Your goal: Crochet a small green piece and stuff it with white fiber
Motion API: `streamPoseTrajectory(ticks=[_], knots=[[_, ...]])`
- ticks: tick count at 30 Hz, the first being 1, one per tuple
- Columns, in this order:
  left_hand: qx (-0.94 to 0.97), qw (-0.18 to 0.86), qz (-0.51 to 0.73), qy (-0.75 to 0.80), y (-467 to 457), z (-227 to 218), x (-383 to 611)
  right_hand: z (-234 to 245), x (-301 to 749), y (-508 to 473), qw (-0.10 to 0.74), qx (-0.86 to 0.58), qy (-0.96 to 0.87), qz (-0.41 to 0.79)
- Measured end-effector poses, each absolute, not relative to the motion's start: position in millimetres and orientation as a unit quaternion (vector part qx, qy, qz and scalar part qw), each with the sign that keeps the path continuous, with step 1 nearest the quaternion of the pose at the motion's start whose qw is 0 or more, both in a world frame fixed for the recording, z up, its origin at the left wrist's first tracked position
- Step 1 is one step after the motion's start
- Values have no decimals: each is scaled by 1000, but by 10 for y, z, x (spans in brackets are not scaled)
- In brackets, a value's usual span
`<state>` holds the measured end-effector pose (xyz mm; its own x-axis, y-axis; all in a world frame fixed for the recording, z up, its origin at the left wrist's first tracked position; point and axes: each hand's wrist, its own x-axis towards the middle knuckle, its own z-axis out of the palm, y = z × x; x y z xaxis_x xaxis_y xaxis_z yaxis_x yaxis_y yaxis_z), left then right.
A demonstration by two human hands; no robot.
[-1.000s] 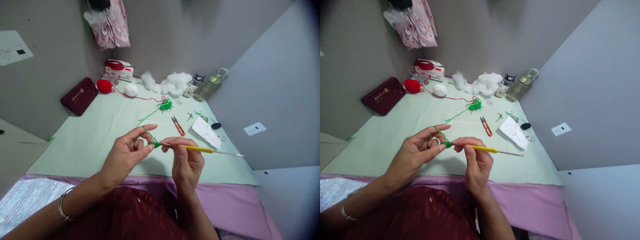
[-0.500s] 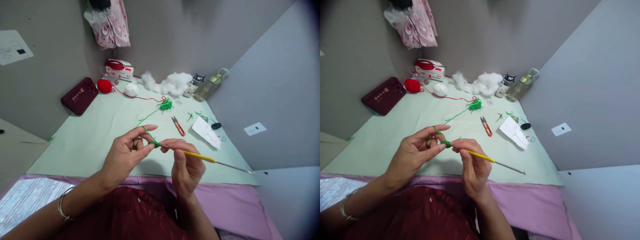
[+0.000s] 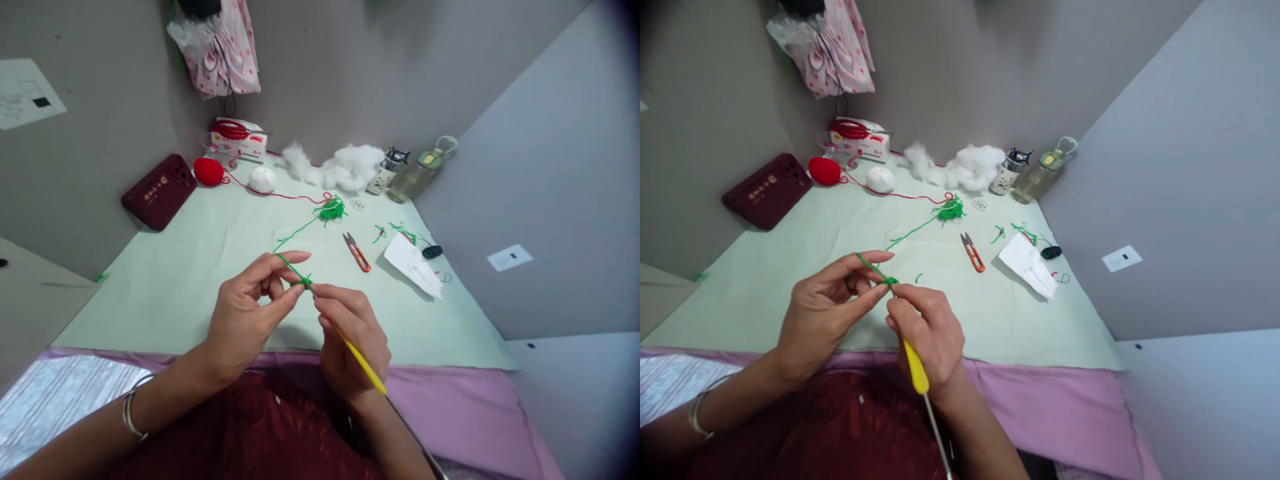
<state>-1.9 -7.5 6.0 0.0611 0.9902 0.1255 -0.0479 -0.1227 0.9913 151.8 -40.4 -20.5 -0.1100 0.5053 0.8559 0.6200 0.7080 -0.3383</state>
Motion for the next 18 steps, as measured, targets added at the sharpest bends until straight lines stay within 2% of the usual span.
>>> streamPoseTrajectory(ticks=[4,9,14,18], knots=[[537,497,517,444,-61,47,-22,-237,1496,-417,541,-396,-738,-77],[505,577,490,413,-59,49,-25,-291,1517,-366,545,-395,-733,-98],[491,601,490,396,-60,51,-22,-246,1541,-307,607,-388,-693,4],[461,661,472,358,-32,24,-44,-191,1517,-302,652,-389,-642,107]])
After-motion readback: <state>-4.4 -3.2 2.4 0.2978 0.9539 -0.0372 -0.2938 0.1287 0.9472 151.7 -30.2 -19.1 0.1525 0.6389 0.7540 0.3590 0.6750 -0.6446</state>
